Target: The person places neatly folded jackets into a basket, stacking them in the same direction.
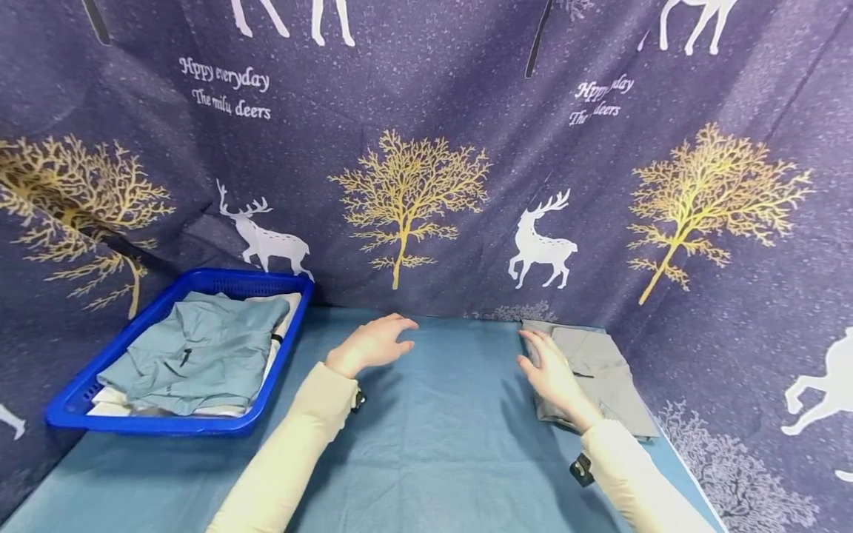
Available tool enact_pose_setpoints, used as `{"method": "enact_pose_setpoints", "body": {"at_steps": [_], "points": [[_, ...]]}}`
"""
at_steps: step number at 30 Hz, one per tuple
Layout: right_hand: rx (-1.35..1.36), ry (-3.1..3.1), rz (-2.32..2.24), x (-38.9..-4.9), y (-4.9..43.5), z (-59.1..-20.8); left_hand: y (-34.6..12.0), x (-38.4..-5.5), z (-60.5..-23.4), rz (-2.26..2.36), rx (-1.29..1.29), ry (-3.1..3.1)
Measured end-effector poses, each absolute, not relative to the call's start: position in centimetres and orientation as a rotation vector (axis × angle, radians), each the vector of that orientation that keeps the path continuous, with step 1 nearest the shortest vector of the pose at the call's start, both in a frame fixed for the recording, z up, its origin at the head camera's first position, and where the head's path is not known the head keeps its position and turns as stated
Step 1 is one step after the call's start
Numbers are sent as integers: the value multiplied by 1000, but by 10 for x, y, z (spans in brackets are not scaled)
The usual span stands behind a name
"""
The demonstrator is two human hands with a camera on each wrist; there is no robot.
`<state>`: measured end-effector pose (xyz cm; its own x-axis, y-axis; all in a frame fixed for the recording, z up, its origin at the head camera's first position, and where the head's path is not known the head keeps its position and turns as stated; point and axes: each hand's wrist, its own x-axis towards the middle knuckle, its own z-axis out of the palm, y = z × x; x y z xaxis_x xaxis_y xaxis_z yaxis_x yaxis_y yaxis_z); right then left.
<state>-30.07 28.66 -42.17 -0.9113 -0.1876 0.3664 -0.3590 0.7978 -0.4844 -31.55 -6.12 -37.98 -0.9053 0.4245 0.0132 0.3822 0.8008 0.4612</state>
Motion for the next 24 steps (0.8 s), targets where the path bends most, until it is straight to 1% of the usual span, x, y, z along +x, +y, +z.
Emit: {"method": "enact_pose_setpoints", "body": {"at_steps": [3, 10, 15, 24], "points": [[415, -2664, 798, -301, 302, -425, -47, -318, -386, 783, 658, 2845], [345, -2682, 722, -301, 345, -437, -13, -321, -400, 945, 789, 2736], [294, -2723, 674, -303, 377, -437, 15, -322, -408, 1039, 867, 2688], [161, -2811, 617, -309, 426, -439, 68, -326, -425, 1221, 851, 2594]]}}
